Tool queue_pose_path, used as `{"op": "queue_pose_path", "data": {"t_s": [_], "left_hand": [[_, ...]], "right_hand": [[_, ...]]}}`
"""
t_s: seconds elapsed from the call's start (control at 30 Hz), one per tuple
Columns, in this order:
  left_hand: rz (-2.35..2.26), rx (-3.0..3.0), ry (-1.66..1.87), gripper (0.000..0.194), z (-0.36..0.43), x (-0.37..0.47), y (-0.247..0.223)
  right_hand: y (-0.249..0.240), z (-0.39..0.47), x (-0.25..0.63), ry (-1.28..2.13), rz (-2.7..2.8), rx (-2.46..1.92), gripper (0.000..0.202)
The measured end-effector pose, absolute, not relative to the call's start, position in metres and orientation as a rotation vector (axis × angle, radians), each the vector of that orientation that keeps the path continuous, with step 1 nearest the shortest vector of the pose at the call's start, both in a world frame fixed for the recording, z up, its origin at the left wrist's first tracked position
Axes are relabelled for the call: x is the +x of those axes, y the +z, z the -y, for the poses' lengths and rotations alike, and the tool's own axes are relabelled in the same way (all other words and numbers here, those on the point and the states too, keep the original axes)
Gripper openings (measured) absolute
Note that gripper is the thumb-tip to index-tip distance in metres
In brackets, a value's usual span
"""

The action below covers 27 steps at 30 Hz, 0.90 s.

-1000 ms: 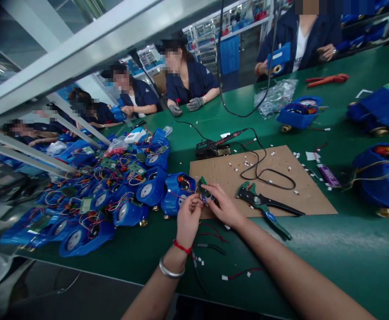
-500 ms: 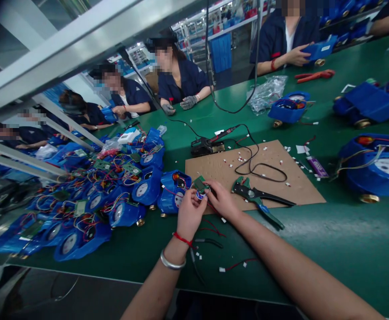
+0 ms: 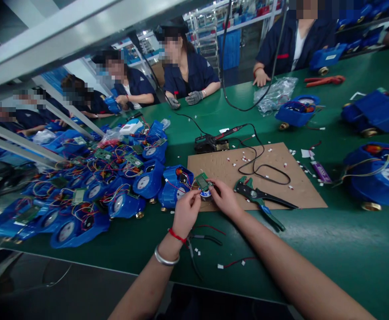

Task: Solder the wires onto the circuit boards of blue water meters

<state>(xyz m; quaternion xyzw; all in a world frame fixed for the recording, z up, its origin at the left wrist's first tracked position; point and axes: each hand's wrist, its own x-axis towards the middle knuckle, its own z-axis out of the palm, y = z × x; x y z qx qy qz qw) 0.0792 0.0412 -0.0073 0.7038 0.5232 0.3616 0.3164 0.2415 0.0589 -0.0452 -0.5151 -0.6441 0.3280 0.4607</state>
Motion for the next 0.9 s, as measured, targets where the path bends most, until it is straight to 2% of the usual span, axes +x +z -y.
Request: {"op": "queue_pose_path", "data": {"t_s": [0.37, 0.63, 0.73, 0.9], "left_hand": [[-1.555, 1.893, 0.953, 0.017, -0.038, 0.086, -0.014], [-1.562, 1.813, 0.872, 0.019, -0.034, 0.084, -0.013], [-1.581, 1.812, 0.777, 0.020, -0.032, 0.083, -0.011], [-1.527, 1.707, 0.805, 0.017, -0.032, 0.081, -0.008]], "right_hand": [[-0.026, -0.072, 0.249, 0.891, 1.389, -1.320, 0.032], [-0.022, -0.202, 0.279, 1.215, 0.888, -1.389, 0.020], [-0.024, -0.246, 0.282, 1.300, 0.761, -1.418, 0.023], [-0.025, -0.273, 0.283, 1.320, 0.664, -1.408, 0.021]]}}
